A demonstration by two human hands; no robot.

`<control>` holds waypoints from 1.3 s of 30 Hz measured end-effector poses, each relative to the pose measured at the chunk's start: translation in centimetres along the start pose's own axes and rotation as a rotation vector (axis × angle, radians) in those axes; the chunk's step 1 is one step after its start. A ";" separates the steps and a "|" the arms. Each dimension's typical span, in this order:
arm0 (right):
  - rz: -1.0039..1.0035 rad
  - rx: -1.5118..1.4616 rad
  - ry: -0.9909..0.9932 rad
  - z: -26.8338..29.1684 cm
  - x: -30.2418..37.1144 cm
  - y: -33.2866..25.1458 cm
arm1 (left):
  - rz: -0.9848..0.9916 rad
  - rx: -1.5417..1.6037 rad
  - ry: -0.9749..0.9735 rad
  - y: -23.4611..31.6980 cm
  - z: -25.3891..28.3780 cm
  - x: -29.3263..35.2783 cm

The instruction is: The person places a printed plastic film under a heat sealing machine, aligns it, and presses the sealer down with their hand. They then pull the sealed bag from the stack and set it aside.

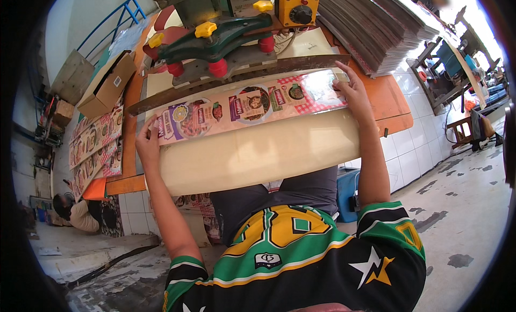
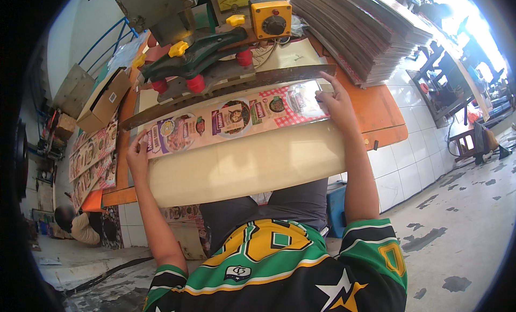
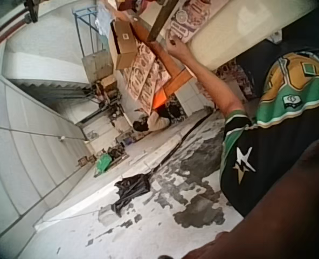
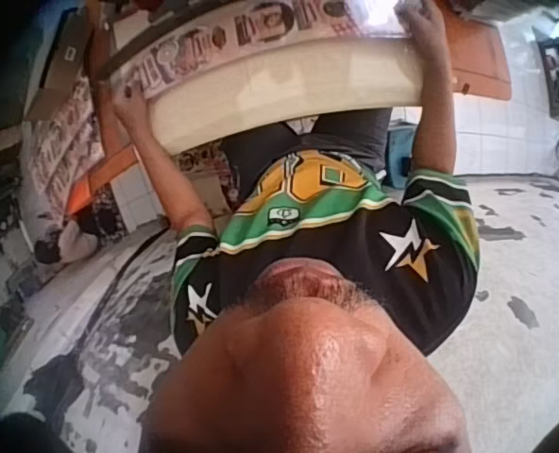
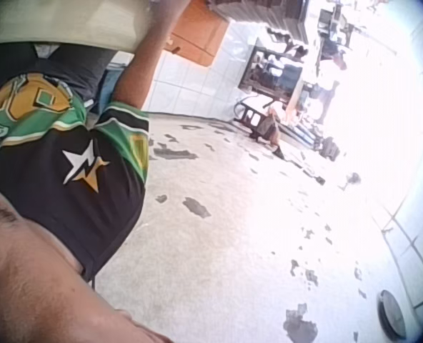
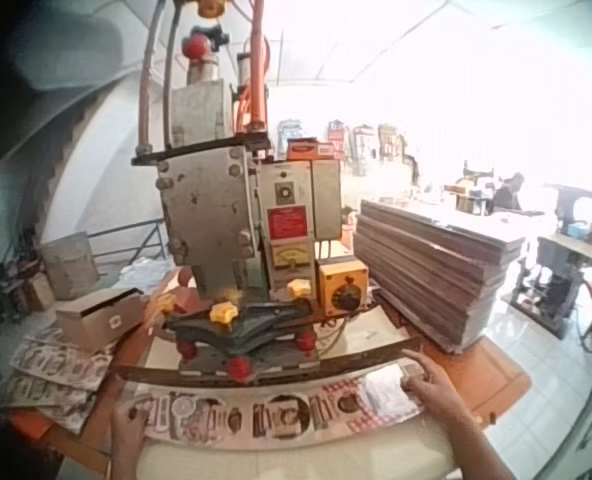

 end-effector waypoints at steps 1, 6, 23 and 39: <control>-0.031 -0.083 0.022 0.0 -0.1 0.1 | -0.008 -0.004 0.008 0.4 0.0 0.0; -0.233 -0.350 -0.214 1.1 -0.2 0.8 | -0.115 -0.085 0.032 2.0 0.5 0.8; -0.136 -0.258 -0.366 0.4 1.0 0.1 | -0.238 0.224 0.317 2.1 2.6 1.1; -0.009 -0.102 -0.341 0.5 0.9 -0.2 | -0.254 0.234 0.414 1.7 3.3 1.6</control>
Point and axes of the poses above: each hand's wrist, its own x-axis away from the middle knuckle, its own z-axis out of the back of the hand, y = z × x, the point moved 5 cm from there along -x, towards the middle knuckle, and after that the axes turned 3 degrees about -y, right-handed, at the moved point
